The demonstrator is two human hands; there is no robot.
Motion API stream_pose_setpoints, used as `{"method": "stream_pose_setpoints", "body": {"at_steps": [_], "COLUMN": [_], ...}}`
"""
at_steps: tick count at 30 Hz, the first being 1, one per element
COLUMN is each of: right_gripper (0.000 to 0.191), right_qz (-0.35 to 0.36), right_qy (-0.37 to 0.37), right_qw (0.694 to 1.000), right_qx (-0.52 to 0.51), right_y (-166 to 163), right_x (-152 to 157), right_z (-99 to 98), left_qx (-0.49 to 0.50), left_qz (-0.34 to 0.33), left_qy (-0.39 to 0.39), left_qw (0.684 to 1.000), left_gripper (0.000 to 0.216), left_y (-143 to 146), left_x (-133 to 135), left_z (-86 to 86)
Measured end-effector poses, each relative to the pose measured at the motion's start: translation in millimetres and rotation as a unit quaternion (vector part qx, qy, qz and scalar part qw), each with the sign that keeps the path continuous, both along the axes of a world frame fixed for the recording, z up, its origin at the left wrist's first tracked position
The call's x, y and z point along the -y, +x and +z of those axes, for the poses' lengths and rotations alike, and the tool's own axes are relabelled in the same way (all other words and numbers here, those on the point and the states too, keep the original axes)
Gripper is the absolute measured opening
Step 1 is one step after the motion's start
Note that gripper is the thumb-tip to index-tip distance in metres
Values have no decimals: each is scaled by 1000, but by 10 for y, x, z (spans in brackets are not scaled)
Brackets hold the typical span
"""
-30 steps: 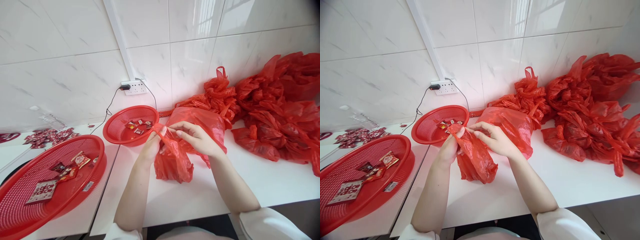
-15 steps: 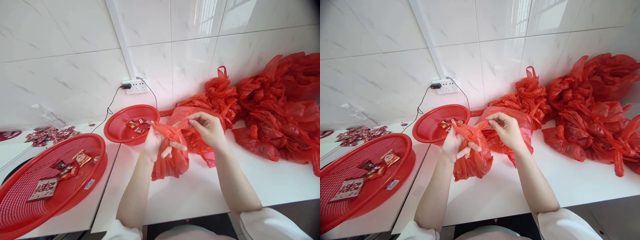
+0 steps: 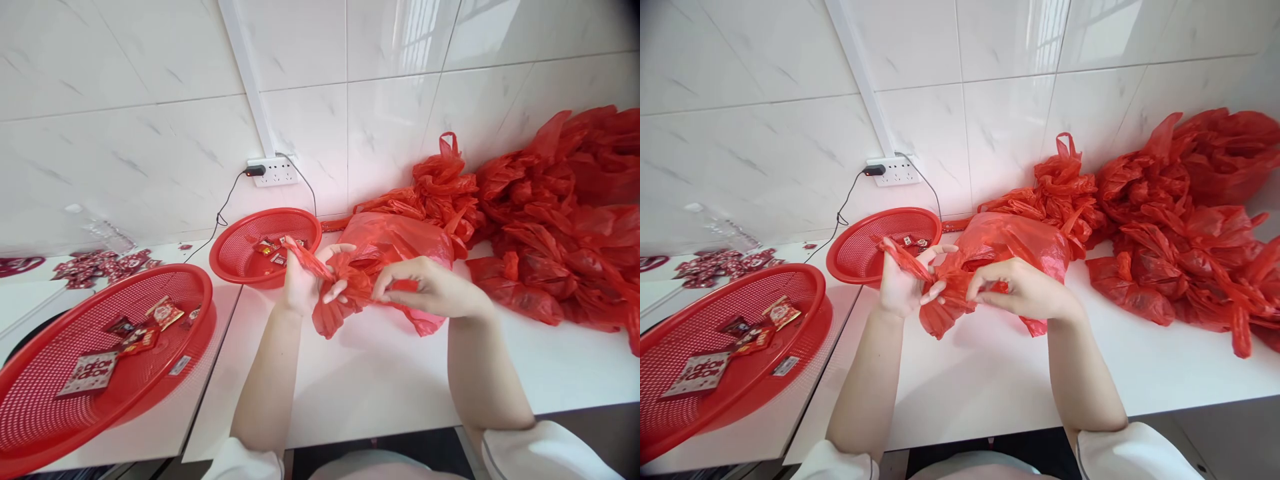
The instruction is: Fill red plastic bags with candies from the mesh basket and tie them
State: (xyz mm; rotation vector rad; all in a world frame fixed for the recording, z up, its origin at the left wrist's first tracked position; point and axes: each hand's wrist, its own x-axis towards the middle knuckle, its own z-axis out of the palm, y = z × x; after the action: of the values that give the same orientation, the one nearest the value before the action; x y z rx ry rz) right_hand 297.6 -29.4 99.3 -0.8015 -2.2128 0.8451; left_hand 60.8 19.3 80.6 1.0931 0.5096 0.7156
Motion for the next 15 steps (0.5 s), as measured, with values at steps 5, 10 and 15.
{"method": "stream_pose_setpoints", "body": {"at_steps": [5,10,15], "right_gripper": [50,61,67], "right_qz": [-62,16,-29], "right_qy": [13,7,8], "right_qw": [993,994,997], "right_qx": [-95,-112,-69], "right_y": [-278,-468,-499], "right_x": [-129,-180,-197], "right_z": [-157,-241,-297], "left_qx": [-74,-114,-174], "left_qz": [14,26,139], "left_qy": [137,231,299], "left_qw": [988,966,928], "left_gripper": [106,109,101], "left_y": [73,38,-126], "left_x": [66,71,51], "left_z": [-114,-133,-47]}}
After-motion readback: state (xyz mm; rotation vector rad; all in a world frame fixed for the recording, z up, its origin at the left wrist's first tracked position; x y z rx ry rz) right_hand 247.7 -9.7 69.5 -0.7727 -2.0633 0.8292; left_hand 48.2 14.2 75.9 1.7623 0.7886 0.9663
